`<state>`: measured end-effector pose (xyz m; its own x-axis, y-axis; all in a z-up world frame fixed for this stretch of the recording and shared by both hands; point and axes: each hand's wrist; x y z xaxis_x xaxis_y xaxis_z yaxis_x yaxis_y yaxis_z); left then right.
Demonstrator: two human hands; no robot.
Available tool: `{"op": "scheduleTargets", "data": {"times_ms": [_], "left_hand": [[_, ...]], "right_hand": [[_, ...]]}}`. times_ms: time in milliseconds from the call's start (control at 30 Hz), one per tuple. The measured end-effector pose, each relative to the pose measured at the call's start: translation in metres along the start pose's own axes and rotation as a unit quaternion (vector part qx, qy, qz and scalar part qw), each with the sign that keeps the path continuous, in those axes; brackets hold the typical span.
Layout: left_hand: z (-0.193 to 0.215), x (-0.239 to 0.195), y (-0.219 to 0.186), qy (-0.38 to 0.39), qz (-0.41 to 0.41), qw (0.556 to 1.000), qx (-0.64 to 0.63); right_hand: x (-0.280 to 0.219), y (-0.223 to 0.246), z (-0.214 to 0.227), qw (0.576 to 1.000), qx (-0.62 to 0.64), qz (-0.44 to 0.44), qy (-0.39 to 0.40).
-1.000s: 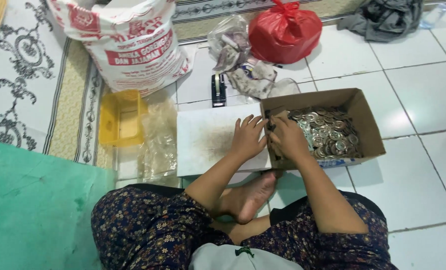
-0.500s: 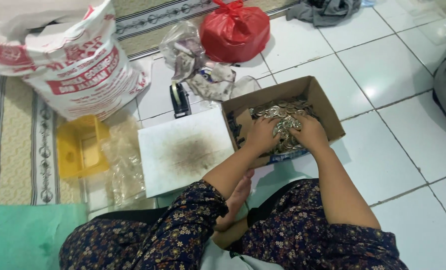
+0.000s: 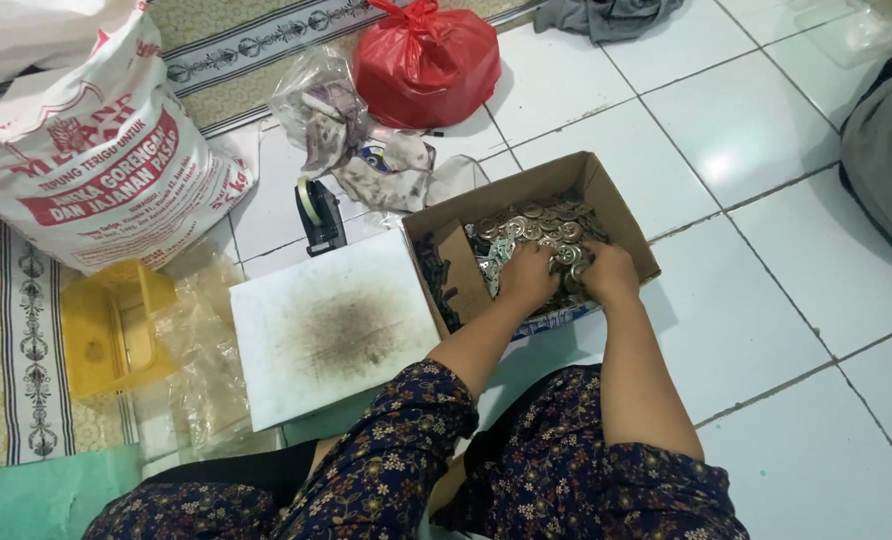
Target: Assembling and packaging small metal components by picking them from a box, arranging them on a board, and placing them into plastic bags.
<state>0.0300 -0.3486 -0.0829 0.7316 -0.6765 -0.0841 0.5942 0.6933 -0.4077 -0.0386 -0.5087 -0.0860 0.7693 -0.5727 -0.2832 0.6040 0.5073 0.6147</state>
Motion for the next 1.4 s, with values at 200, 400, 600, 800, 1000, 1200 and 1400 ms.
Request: {"op": "scheduleTargets", "data": {"times_ms": [200, 400, 600, 800, 1000, 1200, 1400], "left_hand": [[0.03, -0.012, -0.023, 0.035, 0.018, 0.999, 0.014], [0.021, -0.008, -0.024, 0.048, 0.039, 0.998, 0.007], [0.019, -0.012, -0.023, 0.051, 0.049, 0.996, -0.046], [-0.008, -0.006, -0.005, 0.068, 0.066, 0.986, -0.135], [-0.016, 0.009, 0.022, 0.013, 0.09, 0.924, -0.372], [0.004, 0.001, 0.016, 0.022, 0.126, 0.851, -0.509], [-0.016, 0.01, 0.022, -0.025, 0.2, 0.747, -0.633]], "right_hand": [[-0.025, 0.045, 0.014, 0.993, -0.086, -0.051, 0.06], [-0.024, 0.045, 0.011, 0.992, -0.09, -0.065, 0.065], [-0.054, 0.082, 0.035, 0.994, -0.086, -0.034, 0.061], [-0.074, 0.094, 0.044, 0.996, -0.052, -0.038, 0.057], [-0.047, 0.061, 0.04, 0.993, 0.117, 0.008, 0.027], [-0.06, 0.064, 0.048, 0.972, 0.23, 0.017, 0.038], [-0.037, 0.034, 0.037, 0.918, 0.396, -0.005, 0.018]]}}
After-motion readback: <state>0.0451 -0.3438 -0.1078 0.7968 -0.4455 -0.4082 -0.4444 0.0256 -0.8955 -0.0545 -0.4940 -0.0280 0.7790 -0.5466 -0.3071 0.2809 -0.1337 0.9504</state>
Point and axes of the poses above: each hand's wrist, its own x-axis towards the middle knuckle, its own z-axis out of the back of the hand, y = z × x, and after that the axes turned 12 degrees about x, right-handed
